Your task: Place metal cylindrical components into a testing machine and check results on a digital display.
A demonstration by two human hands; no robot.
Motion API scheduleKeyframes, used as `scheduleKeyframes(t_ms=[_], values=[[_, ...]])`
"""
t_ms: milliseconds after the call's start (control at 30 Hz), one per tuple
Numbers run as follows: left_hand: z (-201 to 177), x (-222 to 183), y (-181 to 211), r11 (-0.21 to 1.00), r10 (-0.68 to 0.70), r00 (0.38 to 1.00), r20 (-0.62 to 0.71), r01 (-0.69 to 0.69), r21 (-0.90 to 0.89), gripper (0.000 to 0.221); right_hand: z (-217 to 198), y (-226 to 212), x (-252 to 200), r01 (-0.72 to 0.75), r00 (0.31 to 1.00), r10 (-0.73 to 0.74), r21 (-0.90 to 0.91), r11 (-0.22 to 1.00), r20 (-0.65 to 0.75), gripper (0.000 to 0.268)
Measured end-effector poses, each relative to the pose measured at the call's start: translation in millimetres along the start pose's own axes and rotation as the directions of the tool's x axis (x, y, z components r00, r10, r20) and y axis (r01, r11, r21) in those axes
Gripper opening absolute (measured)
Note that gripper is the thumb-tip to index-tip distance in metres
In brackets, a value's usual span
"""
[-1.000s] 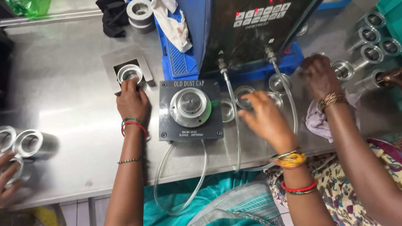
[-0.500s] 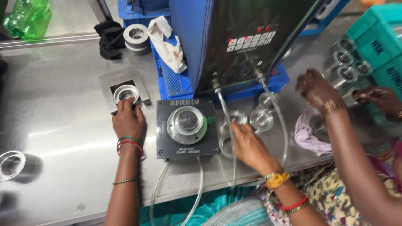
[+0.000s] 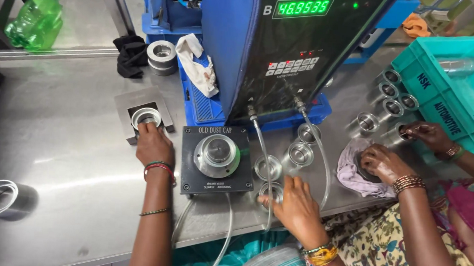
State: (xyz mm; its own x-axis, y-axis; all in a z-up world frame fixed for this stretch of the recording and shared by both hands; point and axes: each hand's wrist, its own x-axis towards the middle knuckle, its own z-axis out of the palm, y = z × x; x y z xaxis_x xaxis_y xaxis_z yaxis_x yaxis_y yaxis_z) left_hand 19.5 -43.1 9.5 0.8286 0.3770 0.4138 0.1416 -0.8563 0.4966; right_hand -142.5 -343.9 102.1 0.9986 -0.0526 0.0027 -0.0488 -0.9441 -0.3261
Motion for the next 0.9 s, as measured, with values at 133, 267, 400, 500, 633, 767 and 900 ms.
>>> scheduleKeyframes(t_ms=[133, 267, 400, 500, 633, 767, 900], values=[[-4.3, 1.4, -2.8, 0.999, -0.038, 0.998, 0.042, 0.039, -0.016, 0.028, 27.1, -4.1, -3.4, -0.091, 0.98, 0.11, -0.122, 0.988, 0.168, 0.099], [-24.7, -13.6, -20.1, 0.987, 0.105, 0.985, 0.134, -0.12, 0.103, 0.05, 49.6, 9.6, -7.9, -0.043, 0.997, 0.048, -0.094, 0.995, 0.056, 0.094], [-78.4, -47.3, -21.7, 0.99, 0.008, 0.95, 0.313, -0.053, 0.133, 0.046, 41.7, 23.6, -6.9, 0.069, 0.996, -0.068, 0.021, 0.997, -0.051, 0.088], [-88.3, -63.9, -52.4, 0.996, 0.038, 0.973, 0.226, -0.056, 0.076, 0.045, 26.6, 34.5, 0.5, -0.102, 0.994, 0.105, 0.187, 0.977, -0.01, 0.079], [-102.1, -74.3, -79.8, 0.993, 0.08, 0.995, 0.053, -0.085, 0.086, 0.042, -0.9, 50.9, 10.1, 0.009, 0.967, 0.125, 0.518, 0.855, -0.224, 0.061], [-105.5, -69.2, -82.1, 0.949, 0.051, 0.975, -0.215, 0.019, 0.314, 0.049, -44.8, 22.0, 28.9, 0.137, 0.962, 0.087, 0.731, 0.668, -0.26, 0.049], [-95.5, -67.2, -47.6, 0.993, -0.005, 0.971, -0.238, 0.033, 0.115, 0.057, -58.7, -19.1, 33.5, 0.136, 0.972, 0.057, 0.744, 0.654, -0.227, 0.048]])
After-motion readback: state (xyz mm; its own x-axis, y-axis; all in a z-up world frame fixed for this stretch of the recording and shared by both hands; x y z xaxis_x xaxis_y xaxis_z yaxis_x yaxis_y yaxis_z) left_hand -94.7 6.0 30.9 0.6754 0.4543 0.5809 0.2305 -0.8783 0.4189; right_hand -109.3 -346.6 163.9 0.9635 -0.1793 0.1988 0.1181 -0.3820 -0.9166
